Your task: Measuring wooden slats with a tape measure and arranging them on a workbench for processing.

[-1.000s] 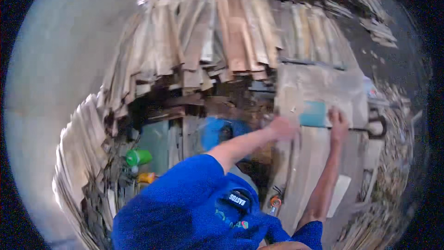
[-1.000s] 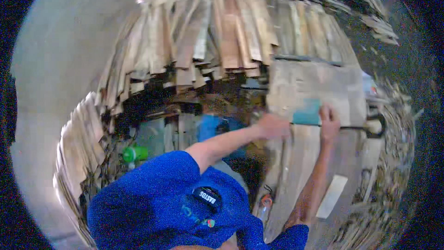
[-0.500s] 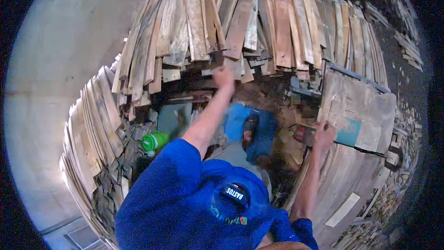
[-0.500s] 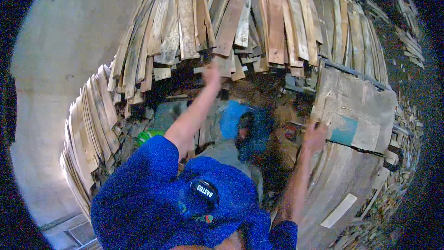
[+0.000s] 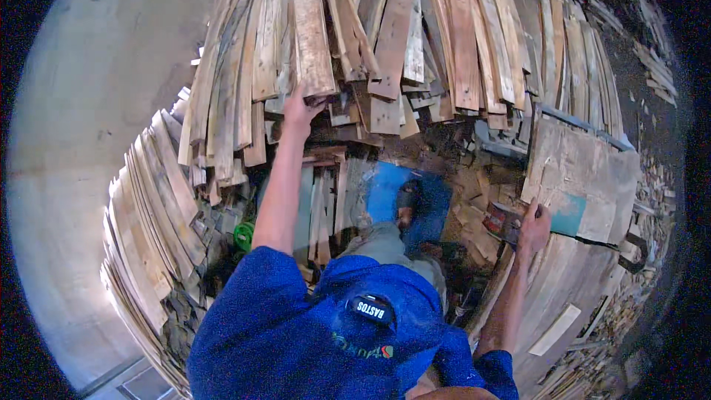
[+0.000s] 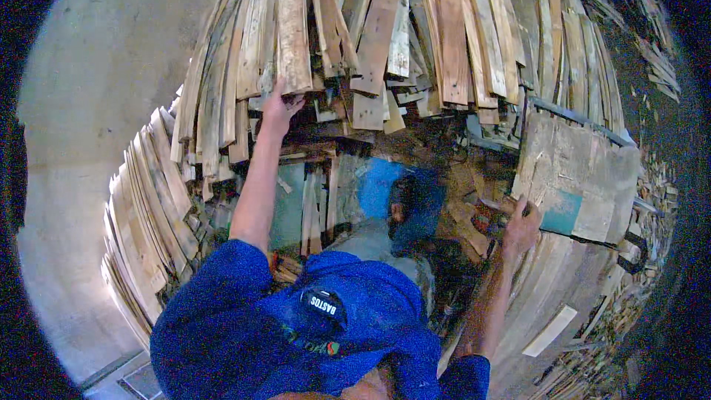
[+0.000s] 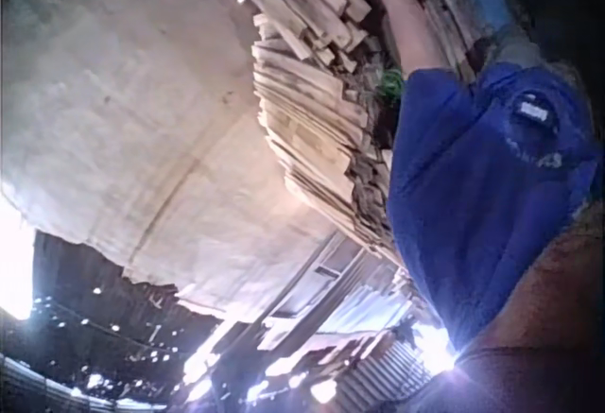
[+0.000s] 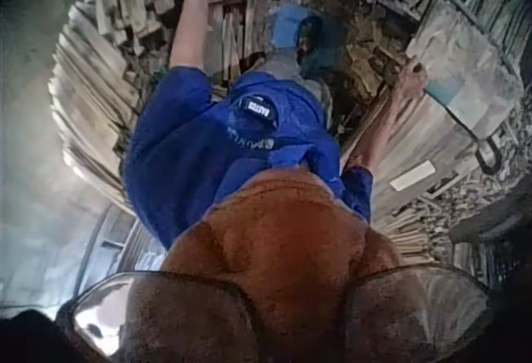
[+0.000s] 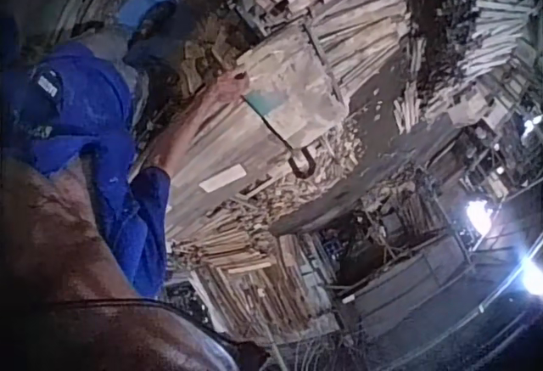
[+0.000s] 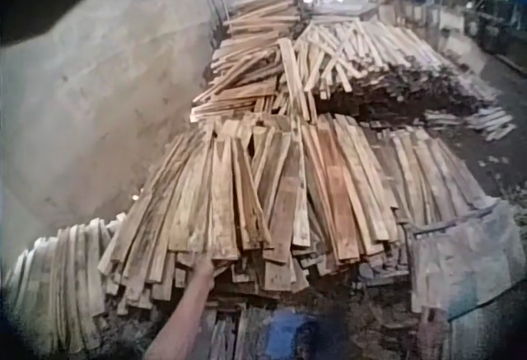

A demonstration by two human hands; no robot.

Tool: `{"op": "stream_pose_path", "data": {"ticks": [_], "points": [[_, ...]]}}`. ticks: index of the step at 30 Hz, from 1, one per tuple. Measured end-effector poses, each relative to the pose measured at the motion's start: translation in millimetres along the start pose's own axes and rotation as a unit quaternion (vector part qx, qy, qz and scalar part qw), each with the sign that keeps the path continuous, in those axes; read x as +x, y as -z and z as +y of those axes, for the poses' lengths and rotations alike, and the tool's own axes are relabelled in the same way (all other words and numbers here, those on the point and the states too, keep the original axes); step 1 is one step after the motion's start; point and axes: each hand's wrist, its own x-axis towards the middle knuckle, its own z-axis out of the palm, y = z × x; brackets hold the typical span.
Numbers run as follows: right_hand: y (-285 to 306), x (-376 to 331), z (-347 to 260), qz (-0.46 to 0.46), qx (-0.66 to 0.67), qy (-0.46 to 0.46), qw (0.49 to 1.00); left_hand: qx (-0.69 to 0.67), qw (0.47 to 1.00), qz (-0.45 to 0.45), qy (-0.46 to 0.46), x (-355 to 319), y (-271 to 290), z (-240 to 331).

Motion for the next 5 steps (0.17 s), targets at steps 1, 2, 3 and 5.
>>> {"op": "stream_pose_path", "data": {"ticks": [1, 2, 3, 5], "points": [[1, 0, -1, -0.001, 0.008, -0.005, 1.000, 0.007, 0.999, -0.031, -0.019, -21, -5, 14], [-1, 1, -3, 0.005, 0.019, 0.000, 1.000, 0.013, 0.998, -0.066, 0.007, -44, -1, 20], [-5, 2, -2, 0.011, 0.030, 0.002, 0.999, 0.020, 0.994, -0.102, 0.036, -67, 2, 19], [-22, 7, 8, 0.063, 0.107, 0.075, 0.990, 0.025, 0.988, -0.137, 0.063, -93, 4, 14]]}}
